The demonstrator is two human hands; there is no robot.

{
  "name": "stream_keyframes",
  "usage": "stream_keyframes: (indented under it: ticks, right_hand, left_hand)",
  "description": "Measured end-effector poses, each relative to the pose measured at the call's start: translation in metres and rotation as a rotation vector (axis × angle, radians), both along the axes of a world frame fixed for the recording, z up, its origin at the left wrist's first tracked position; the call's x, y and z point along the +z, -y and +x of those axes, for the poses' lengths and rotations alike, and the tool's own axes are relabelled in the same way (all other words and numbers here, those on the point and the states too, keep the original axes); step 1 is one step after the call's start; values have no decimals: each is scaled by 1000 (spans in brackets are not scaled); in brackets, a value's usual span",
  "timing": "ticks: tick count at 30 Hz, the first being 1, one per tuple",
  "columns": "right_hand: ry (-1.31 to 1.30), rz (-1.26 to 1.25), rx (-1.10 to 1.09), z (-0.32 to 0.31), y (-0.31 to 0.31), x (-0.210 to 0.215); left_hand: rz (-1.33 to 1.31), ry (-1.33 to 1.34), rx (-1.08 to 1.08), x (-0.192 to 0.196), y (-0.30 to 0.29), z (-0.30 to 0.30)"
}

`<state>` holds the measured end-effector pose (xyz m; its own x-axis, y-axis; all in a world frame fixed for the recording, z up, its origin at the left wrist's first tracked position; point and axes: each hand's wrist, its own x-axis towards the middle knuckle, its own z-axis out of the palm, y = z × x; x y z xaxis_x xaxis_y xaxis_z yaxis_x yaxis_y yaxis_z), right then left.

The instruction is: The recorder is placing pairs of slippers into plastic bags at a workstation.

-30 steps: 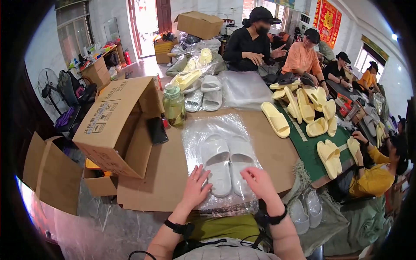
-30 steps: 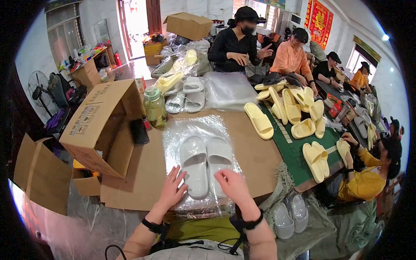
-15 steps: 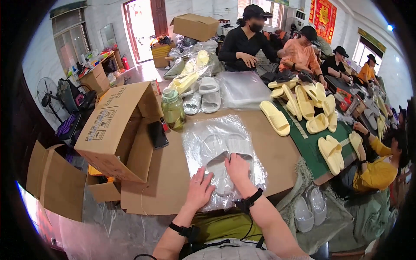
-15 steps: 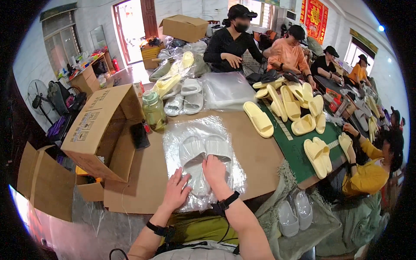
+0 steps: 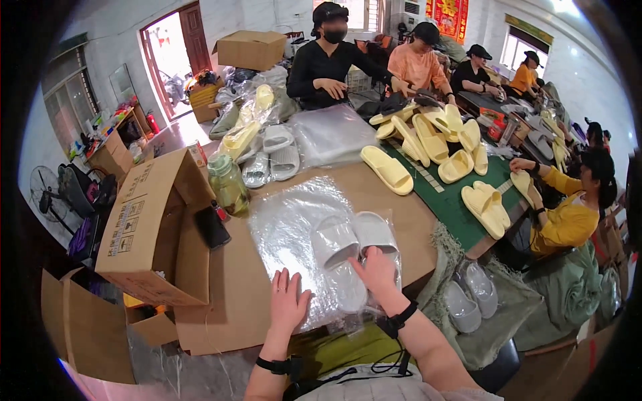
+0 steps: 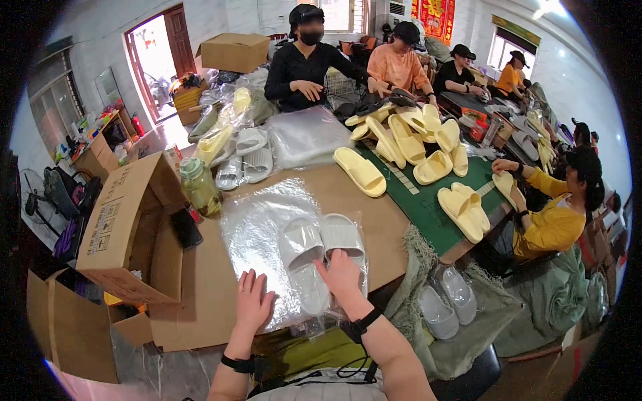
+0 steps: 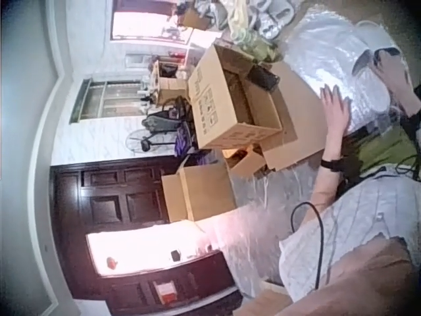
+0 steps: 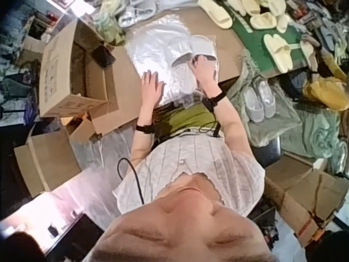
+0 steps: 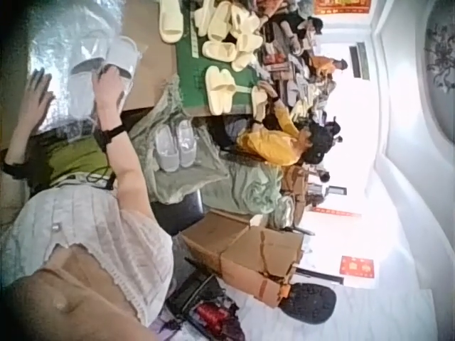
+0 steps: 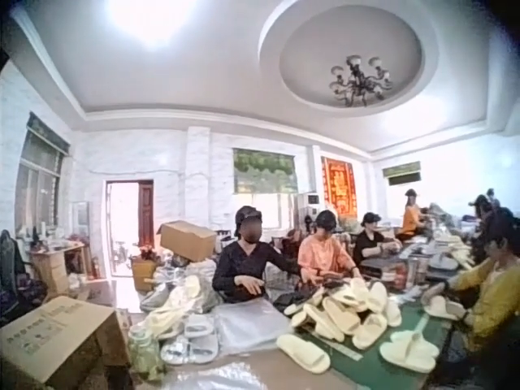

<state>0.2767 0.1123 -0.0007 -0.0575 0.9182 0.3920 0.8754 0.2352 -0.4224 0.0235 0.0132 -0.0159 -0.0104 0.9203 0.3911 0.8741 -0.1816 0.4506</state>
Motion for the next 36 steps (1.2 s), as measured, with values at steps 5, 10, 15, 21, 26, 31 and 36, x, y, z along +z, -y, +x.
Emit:
stream_keyframes:
  ticks: [5, 10, 15, 21, 26, 31, 36]
  right_hand:
    - [-4, -88, -75, -17, -9, 1]
    - [-52, -84, -55, -6, -11, -1]
    - [-240, -88, -79, 19, -1, 8]
    - [-656, 67, -193, 84, 29, 9]
    - [-1204, 349, -329, 194, 70, -13]
    - [-1069, 624, -697, 326, 125, -77]
    - [-628, 98, -1360, 380, 163, -164]
  left_hand:
    - [-74, 24, 25, 6, 6, 5]
    - [-7, 28, 6, -6, 12, 6]
    - [-5, 44, -27, -9, 11, 8]
    - [-125, -8, 34, 7, 6, 3]
    - [-101, 26, -15, 10, 1, 2]
    - [-105, 4, -51, 10, 3, 9]
    - [-101, -8, -38, 7, 7, 4]
